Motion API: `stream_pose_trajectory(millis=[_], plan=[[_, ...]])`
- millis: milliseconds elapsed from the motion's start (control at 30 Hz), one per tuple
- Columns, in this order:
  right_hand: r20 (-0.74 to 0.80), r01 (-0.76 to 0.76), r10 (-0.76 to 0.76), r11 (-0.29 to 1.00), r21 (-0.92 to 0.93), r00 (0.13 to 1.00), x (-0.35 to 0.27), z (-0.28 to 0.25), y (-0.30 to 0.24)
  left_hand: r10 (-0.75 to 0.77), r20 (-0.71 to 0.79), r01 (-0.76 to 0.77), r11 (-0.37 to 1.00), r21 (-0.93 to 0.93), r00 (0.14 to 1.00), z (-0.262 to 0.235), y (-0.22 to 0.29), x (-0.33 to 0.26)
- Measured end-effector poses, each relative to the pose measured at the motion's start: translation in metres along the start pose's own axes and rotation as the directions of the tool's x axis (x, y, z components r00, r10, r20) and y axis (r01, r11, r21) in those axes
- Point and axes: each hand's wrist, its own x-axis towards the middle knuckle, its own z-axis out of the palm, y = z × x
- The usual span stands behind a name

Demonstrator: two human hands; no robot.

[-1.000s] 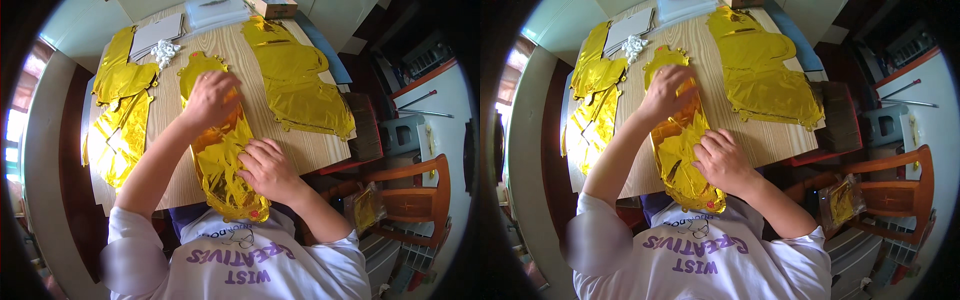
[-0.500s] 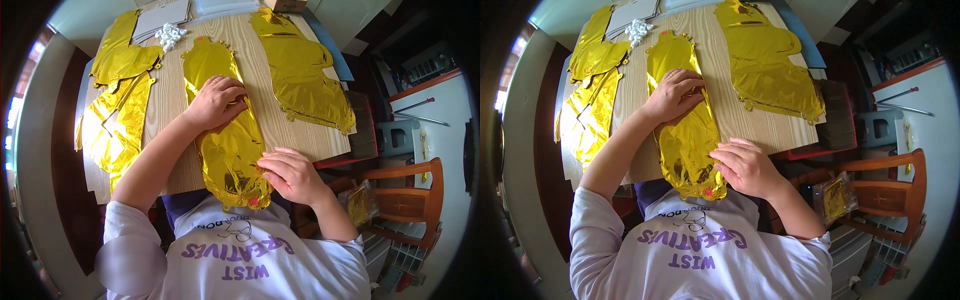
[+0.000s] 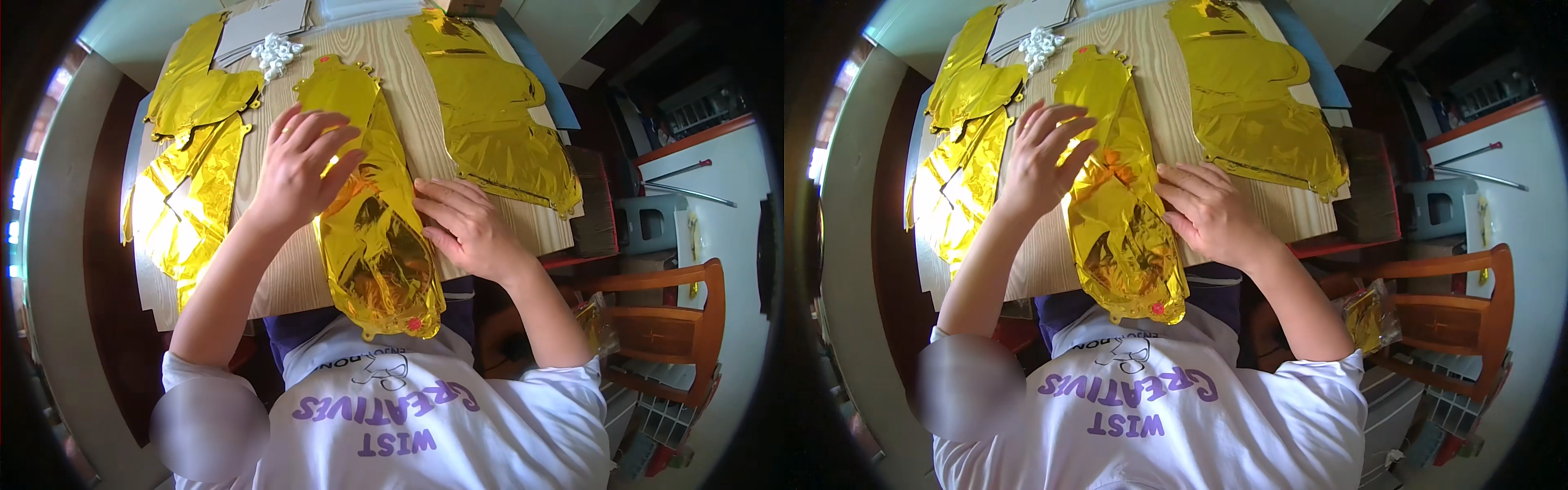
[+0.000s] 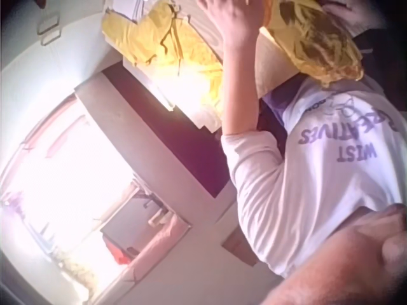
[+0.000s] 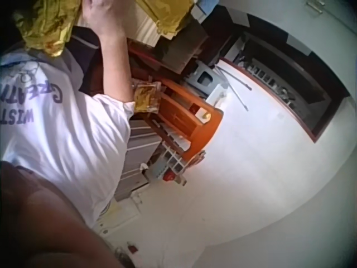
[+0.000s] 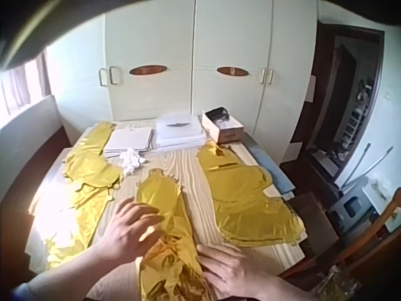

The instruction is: Folding gold foil balloons and placing them into plastic packaging with paper inserts.

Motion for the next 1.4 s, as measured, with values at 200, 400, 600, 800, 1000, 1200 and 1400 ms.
stream_pose_trajectory(millis=[200, 400, 600, 800, 1000, 1200, 1400], plan=[[0.03, 0.031, -0.029, 0.995, -0.092, 0.999, -0.003, 0.007, -0.001, -0.216, 0.224, 0.233, 0.971, -0.054, 0.95, -0.019, -0.001, -0.061], [0.092, 0.018, -0.008, 0.994, -0.109, 0.996, 0.004, 0.003, -0.001, -0.179, 0.377, 0.225, 0.971, -0.079, 0.909, -0.011, 0.007, -0.074], [0.104, 0.097, -0.079, 0.979, -0.177, 0.991, 0.005, 0.011, 0.001, -0.18, 0.39, 0.227, 0.971, -0.078, 0.903, -0.009, 0.007, -0.076], [0.11, 0.091, -0.072, 0.981, -0.173, 0.991, 0.006, 0.009, -0.002, -0.176, 0.382, 0.212, 0.976, -0.055, 0.907, -0.012, 0.007, -0.074], [0.123, 0.088, -0.067, 0.982, -0.167, 0.99, 0.005, 0.009, 0.0, -0.011, 0.22, 0.048, 0.985, -0.166, 0.975, -0.005, 0.015, -0.036], [0.089, 0.106, -0.093, 0.983, -0.153, 0.992, 0.007, 0.01, 0.0, 0.151, 0.215, -0.104, 0.971, -0.217, 0.965, 0.061, 0.004, 0.005], [0.097, 0.089, -0.076, 0.987, -0.134, 0.992, 0.006, 0.009, 0.001, 0.049, 0.233, -0.023, 0.994, -0.111, 0.971, 0.086, -0.052, 0.039]])
